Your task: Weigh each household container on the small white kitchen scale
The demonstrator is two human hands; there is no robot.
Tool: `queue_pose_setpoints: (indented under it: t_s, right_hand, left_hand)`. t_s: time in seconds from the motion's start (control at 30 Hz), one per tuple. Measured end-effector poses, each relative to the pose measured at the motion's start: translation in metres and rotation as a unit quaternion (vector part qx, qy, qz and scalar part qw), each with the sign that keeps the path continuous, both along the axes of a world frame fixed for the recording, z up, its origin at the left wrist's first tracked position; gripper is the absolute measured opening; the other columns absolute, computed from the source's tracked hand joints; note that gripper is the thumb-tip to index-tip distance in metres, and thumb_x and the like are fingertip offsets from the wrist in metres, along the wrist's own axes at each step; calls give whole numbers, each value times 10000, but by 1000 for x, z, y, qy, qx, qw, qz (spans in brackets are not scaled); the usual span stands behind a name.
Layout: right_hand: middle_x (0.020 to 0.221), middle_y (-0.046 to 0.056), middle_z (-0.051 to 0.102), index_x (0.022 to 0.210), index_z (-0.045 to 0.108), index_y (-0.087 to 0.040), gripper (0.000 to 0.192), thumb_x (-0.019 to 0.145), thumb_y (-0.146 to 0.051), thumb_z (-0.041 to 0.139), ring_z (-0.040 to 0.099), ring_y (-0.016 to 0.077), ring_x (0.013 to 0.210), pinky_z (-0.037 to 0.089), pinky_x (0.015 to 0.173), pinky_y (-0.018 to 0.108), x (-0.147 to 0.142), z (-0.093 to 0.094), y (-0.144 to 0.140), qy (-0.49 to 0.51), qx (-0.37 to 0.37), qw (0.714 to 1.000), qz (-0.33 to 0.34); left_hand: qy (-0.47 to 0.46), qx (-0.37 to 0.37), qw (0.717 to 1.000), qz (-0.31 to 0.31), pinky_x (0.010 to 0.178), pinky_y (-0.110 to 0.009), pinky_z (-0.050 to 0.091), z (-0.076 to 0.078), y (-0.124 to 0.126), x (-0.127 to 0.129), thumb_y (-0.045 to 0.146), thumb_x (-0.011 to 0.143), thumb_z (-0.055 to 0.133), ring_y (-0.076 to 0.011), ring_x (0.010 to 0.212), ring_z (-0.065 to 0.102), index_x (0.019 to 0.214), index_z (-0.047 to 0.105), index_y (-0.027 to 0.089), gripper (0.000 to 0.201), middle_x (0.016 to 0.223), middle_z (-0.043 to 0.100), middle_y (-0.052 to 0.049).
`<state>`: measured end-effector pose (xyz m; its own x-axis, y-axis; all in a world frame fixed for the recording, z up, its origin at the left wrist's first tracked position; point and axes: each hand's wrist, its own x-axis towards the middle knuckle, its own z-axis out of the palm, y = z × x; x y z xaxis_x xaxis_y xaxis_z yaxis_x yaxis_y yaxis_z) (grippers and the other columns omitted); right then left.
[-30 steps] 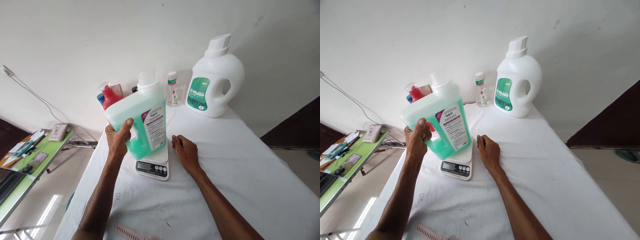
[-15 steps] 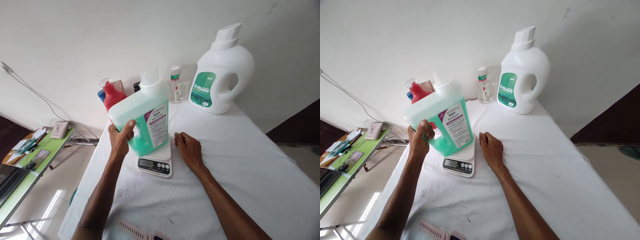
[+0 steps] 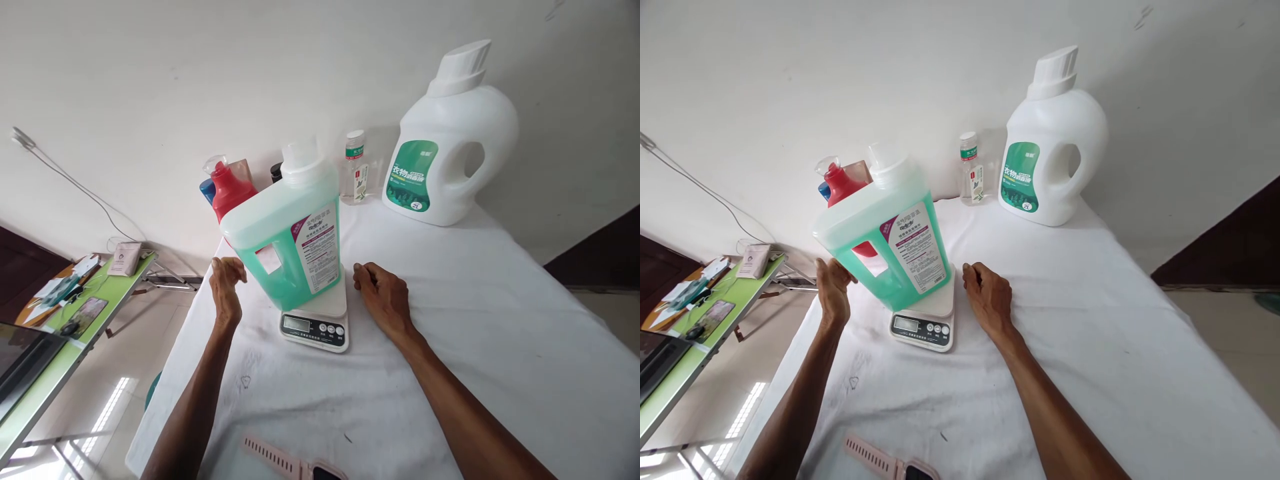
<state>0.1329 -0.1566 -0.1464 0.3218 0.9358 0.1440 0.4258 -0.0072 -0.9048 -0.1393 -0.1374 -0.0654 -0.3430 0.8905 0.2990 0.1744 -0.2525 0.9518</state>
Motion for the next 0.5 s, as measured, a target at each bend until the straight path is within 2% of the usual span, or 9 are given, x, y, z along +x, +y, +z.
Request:
queue_pose_setpoints:
  t_s: [0.1, 0.2, 0.3, 0.5]
  right_hand:
    - [659, 26, 656, 675, 511, -238, 473, 1004, -567, 430, 550, 166, 581, 392, 660, 313, 0, 1, 0, -1, -2, 1000, 4]
    - [652, 32, 662, 671, 515, -240, 468, 991, -571, 431, 552, 170, 574, 392, 651, 316, 0, 0, 1, -5, -4, 1000, 5]
    - [654, 40, 672, 675, 536, -240, 447, 972, -558, 435, 575, 180, 600, 394, 662, 321, 1, 0, 2, -10, -6, 1000, 3]
    - [659, 37, 671, 667, 532, -240, 441, 958, -553, 424, 580, 183, 607, 390, 675, 331, 0, 0, 2, -22, -8, 1000, 2]
  left_hand:
    - [7, -47, 999, 15, 512, -274, 317, -41, 0, -20, 872, 926, 464, -111, 496, 387, 601, 506, 206, 743, 548, 409, 21]
    - [8, -78, 997, 21, 484, -279, 244, -68, 1, -30, 884, 902, 494, -102, 481, 326, 566, 451, 211, 754, 542, 352, 34]
    - [1, -81, 997, 15, 488, -279, 244, -76, 3, -33, 880, 896, 509, -102, 493, 323, 551, 442, 210, 757, 548, 347, 32]
    - [-2, -77, 997, 6, 491, -276, 229, -75, 4, -34, 849, 934, 493, -98, 497, 318, 566, 443, 205, 743, 558, 346, 31]
